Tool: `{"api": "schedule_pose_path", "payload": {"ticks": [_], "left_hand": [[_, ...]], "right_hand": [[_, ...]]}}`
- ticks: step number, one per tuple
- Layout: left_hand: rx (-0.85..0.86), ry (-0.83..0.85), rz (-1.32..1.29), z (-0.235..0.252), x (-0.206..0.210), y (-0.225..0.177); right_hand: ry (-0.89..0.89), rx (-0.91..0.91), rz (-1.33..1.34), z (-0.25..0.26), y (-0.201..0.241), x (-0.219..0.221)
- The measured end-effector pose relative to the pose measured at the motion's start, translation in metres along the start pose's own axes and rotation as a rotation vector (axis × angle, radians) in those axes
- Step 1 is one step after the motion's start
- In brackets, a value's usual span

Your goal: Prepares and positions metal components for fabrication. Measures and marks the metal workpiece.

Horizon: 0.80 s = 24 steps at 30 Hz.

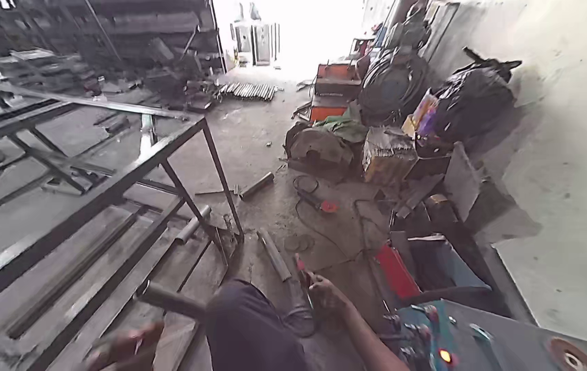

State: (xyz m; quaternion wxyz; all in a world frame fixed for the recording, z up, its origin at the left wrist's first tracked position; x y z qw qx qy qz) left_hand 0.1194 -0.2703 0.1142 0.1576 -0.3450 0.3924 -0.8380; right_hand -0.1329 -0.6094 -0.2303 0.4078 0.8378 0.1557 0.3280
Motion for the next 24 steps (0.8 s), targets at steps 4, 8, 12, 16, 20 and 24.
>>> {"api": "schedule_pose_path", "payload": {"ticks": [4, 8, 12, 16, 20, 24], "left_hand": [[0.016, -0.025, 0.073, 0.023, 0.034, 0.03], [-0.115, -0.001, 0.079, 0.031, 0.061, 0.083], [-0.205, -0.06, 0.082, 0.023, 0.058, 0.117], [-0.27, -0.175, 0.093, 0.016, 0.031, 0.14], [-0.319, -0.308, 0.031, 0.003, -0.004, 0.162], [-0.303, -0.352, -0.089, -0.001, -0.011, 0.159]], "right_hand": [[0.184, -0.198, 0.153, -0.049, 0.018, 0.045], [0.084, -0.061, 0.197, -0.071, 0.009, 0.069], [0.076, 0.011, 0.102, -0.087, -0.008, 0.093], [0.066, -0.129, -0.138, -0.086, -0.011, 0.092], [0.048, -0.279, -0.341, -0.094, 0.014, 0.087], [0.351, -0.082, -0.07, -0.106, 0.004, 0.095]]}}
Point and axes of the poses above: each hand's wrist, its own z-axis towards the middle knuckle, its own x-axis out of the palm, y = z × x, the point moved 7 cm from there along z, towards the middle knuckle, and after that the axes turned 4 degrees about -z, right-handed, at the moved point
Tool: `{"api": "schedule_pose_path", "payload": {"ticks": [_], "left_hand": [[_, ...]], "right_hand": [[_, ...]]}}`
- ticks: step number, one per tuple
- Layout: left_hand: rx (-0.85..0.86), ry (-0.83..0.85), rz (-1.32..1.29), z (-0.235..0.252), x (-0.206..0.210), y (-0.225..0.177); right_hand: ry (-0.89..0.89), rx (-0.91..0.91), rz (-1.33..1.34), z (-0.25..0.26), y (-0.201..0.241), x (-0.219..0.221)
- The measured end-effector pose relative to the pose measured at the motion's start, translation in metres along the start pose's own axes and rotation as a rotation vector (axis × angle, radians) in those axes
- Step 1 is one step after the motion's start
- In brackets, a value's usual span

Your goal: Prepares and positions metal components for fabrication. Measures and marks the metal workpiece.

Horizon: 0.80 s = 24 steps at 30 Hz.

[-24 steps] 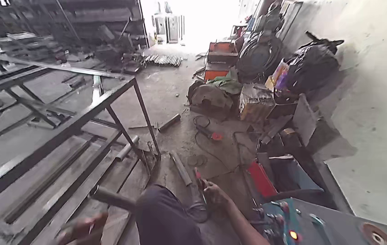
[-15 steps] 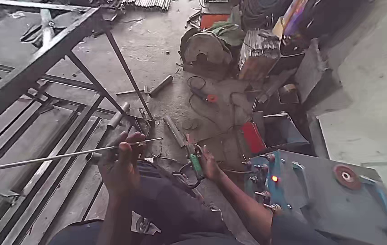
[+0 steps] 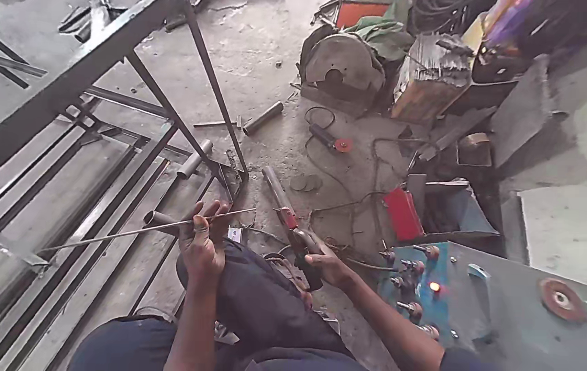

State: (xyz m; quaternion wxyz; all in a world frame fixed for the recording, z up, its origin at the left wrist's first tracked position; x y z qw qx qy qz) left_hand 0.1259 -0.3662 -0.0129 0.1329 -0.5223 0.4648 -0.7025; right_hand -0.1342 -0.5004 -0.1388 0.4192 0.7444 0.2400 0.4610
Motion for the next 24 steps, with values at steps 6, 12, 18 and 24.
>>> {"api": "schedule_pose_path", "payload": {"ticks": [6, 12, 18, 24], "left_hand": [[0.036, 0.035, 0.042, 0.0, -0.009, -0.001], [0.039, 0.035, 0.073, 0.0, -0.018, -0.003], [0.051, 0.057, 0.108, -0.001, -0.013, -0.003], [0.044, 0.096, 0.163, 0.004, -0.006, 0.002]], "right_hand": [[0.105, 0.255, 0.448, -0.021, -0.046, 0.013], [0.17, 0.319, 0.418, -0.027, -0.035, 0.02], [-0.176, 0.356, 0.24, 0.004, -0.033, 0.009], [-0.358, 0.345, 0.305, 0.039, -0.016, -0.008]]}}
Point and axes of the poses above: each hand's wrist, its own z-axis towards the middle knuckle, its own x-axis out of the palm, y = z × x, the point moved 7 cm from there along z, towards the middle knuckle, and after that the axes turned 4 degrees about -z, right-handed, at the moved point
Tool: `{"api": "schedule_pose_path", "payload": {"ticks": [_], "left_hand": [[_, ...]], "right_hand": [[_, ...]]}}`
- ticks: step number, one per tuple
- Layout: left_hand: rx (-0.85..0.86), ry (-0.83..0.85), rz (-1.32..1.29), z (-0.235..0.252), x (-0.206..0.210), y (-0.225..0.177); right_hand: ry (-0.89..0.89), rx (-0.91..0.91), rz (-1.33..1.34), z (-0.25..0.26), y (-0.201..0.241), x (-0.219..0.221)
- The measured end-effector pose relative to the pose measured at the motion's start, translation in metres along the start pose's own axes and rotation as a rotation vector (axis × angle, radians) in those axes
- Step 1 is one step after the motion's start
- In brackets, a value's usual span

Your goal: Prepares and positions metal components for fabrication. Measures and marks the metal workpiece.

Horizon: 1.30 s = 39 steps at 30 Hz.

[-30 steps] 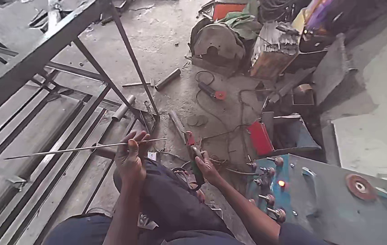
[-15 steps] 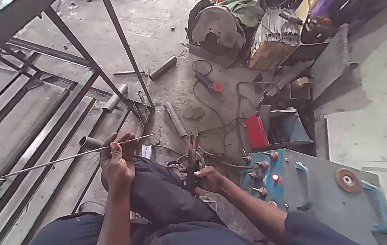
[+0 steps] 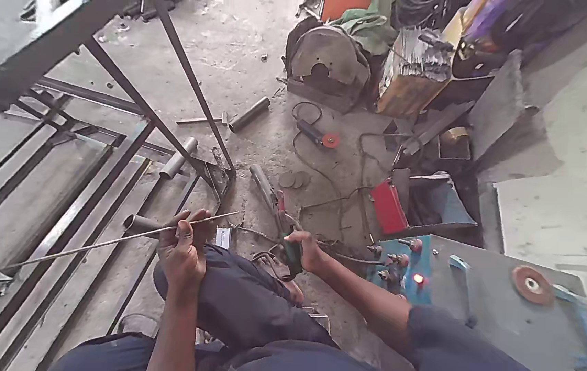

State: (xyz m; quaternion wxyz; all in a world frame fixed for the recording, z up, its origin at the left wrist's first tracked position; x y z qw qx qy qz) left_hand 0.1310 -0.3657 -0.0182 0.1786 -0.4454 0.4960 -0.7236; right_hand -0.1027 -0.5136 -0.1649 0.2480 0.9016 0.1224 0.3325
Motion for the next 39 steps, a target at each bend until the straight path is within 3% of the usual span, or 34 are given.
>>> {"api": "schedule_pose_path", "payload": {"ticks": [10, 16, 20, 24, 28, 31, 34, 36, 39], "left_hand": [[-0.021, -0.125, -0.016, 0.006, 0.007, 0.013], [-0.056, -0.21, -0.053, 0.013, 0.027, 0.032], [-0.076, -0.168, -0.076, 0.019, 0.055, 0.037], [-0.051, -0.183, -0.09, 0.028, 0.059, 0.038], [-0.061, -0.2, -0.053, 0.031, 0.05, 0.045], [0.099, -0.087, 0.337, 0.036, 0.048, 0.035], [0.311, 0.175, 1.165, 0.05, 0.066, 0.002], [0.419, 0.311, 1.567, 0.057, 0.079, -0.016], [0.463, 0.411, 1.836, 0.06, 0.092, -0.029]], "right_hand": [[0.369, 0.087, -0.019, -0.008, -0.037, 0.042], [0.28, 0.077, -0.033, -0.001, -0.036, 0.054], [0.255, 0.073, -0.002, 0.006, -0.023, 0.056], [0.061, -0.002, 0.139, 0.026, 0.004, 0.029], [-0.051, -0.057, -0.02, 0.014, 0.016, 0.011], [-0.019, -0.085, -0.049, 0.007, 0.016, 0.008], [0.022, -0.128, -0.056, 0.007, 0.02, 0.003], [0.044, -0.166, -0.064, 0.005, 0.026, -0.004], [0.089, -0.203, -0.066, 0.003, 0.034, -0.009]]}}
Point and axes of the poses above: each hand's wrist, its own z-axis towards the middle knuckle, its own x-axis out of the palm, y = z × x, the point moved 7 cm from there along z, towards the middle knuckle, and after that the axes turned 4 degrees about -z, right-handed, at the moved point
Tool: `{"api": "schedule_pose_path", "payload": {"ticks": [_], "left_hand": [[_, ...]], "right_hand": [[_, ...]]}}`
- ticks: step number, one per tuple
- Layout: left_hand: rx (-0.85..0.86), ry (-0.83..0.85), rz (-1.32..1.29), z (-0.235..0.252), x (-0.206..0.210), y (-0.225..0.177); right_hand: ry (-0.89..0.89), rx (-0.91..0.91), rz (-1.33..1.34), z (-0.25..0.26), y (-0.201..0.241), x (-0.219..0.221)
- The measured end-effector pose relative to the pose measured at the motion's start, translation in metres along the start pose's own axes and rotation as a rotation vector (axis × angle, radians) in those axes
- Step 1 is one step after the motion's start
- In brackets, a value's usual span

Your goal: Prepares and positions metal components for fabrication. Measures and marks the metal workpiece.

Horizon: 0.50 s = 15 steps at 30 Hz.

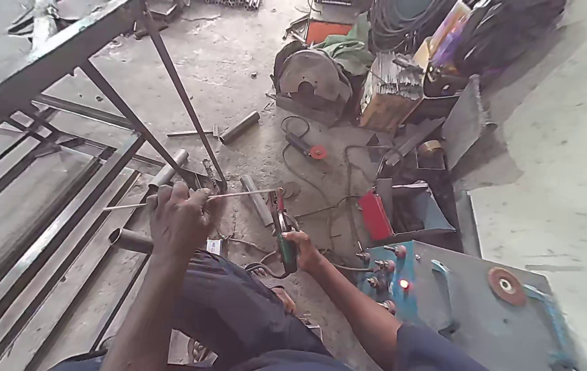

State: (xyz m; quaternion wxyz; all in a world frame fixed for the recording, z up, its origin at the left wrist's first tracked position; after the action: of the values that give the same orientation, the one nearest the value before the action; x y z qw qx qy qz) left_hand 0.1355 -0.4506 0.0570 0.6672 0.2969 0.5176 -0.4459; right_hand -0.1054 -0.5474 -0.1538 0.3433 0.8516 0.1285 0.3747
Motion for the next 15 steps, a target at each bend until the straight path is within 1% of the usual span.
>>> {"api": "schedule_pose_path", "payload": {"ticks": [3, 9, 15], "left_hand": [[0.054, 0.002, 0.086, -0.001, -0.007, -0.004], [0.036, -0.014, 0.102, -0.004, -0.014, 0.0], [0.065, -0.028, 0.098, -0.003, -0.02, -0.001]], "right_hand": [[0.01, -0.019, -0.011, -0.002, 0.005, 0.003], [0.053, -0.039, -0.056, -0.004, 0.005, 0.004], [0.063, -0.049, -0.112, -0.004, 0.006, 0.001]]}}
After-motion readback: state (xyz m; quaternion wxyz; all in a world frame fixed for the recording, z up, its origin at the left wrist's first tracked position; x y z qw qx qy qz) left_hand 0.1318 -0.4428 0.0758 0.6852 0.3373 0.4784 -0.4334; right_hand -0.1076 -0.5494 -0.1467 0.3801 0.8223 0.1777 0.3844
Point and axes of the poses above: each hand's wrist, its own z-axis towards the middle knuckle, its own x-axis out of the palm, y = z × x, the point moved 7 cm from there along z, towards the middle knuckle, and after that the axes turned 4 degrees about -z, right-handed, at the moved point
